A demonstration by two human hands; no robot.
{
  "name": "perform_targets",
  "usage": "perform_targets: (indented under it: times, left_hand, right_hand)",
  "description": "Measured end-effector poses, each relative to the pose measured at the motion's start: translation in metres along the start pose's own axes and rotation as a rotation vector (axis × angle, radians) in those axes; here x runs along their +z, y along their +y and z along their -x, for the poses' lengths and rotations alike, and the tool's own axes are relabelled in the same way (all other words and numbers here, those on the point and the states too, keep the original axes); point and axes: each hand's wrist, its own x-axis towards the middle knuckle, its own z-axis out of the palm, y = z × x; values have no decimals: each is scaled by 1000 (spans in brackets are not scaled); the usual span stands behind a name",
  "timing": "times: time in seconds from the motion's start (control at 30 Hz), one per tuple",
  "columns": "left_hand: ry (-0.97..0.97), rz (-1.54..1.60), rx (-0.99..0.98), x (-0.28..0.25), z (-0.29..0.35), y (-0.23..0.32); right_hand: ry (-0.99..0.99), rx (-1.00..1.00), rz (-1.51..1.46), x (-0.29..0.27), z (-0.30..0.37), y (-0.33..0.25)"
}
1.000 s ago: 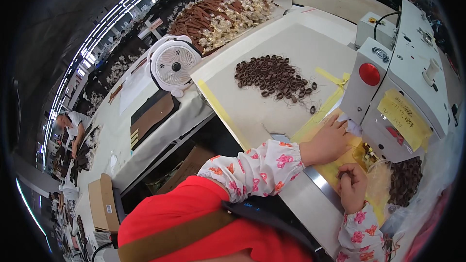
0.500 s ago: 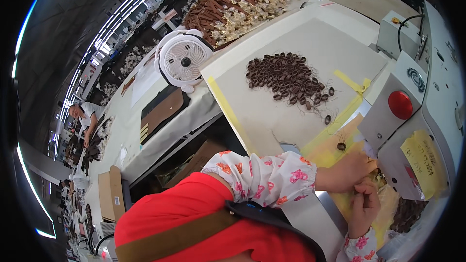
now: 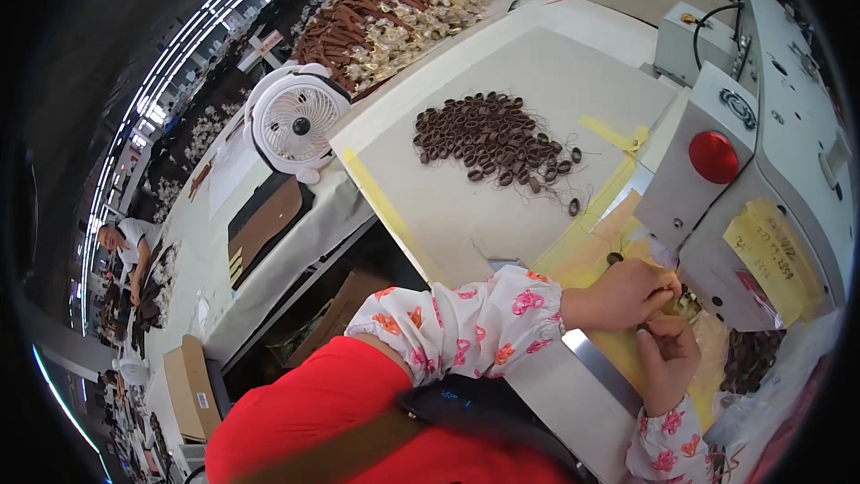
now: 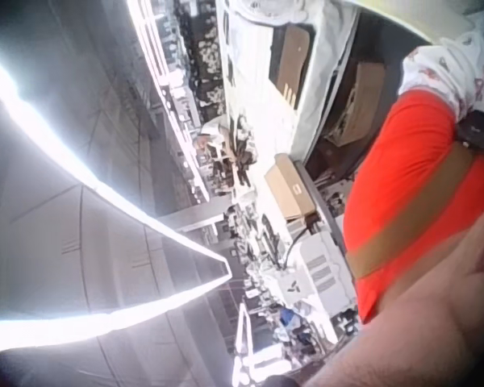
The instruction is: Attaching hardware or plastic components to leather strips using an industrial sewing or press machine.
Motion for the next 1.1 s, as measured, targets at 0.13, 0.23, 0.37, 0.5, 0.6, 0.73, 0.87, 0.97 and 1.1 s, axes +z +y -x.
perform_targets:
  times: [0.13,0.23,0.37,0.5,0.6,0.73,0.87,0.97,1.1]
  left_hand:
    - [24,83,36,-1,-5,5]
    - [59,113,39,1,-8,5]
    - [70,179,24,2,2,-6]
    - [-48,152,-19,-10,9,2]
    - [-53,138,34,-12,8,7]
    - [-62,71,97,-6,-6,-2]
    - [-212,176,-148,-14,-3,-7]
    - [-318,231,-227,-15,-10,3]
    - [-382,198,-222,-11,-16,4]
  right_hand:
    - [107,-48,-28,-4,-3,-6]
    - [193,-44,-36,-10,-7,-7]
    - [180,-26,33,0,-3,-14]
    - [93,-73,-40,-1,-2,-10]
    - [44,-45,-19,-6,2,-4]
    - [145,-54,37,-11,-1,-6]
    - [158,43,-66,-5,-8,-9]
    - [183,-45,-186,-12,-12,-9]
    - [203,-42,-189,-18,-10,-11]
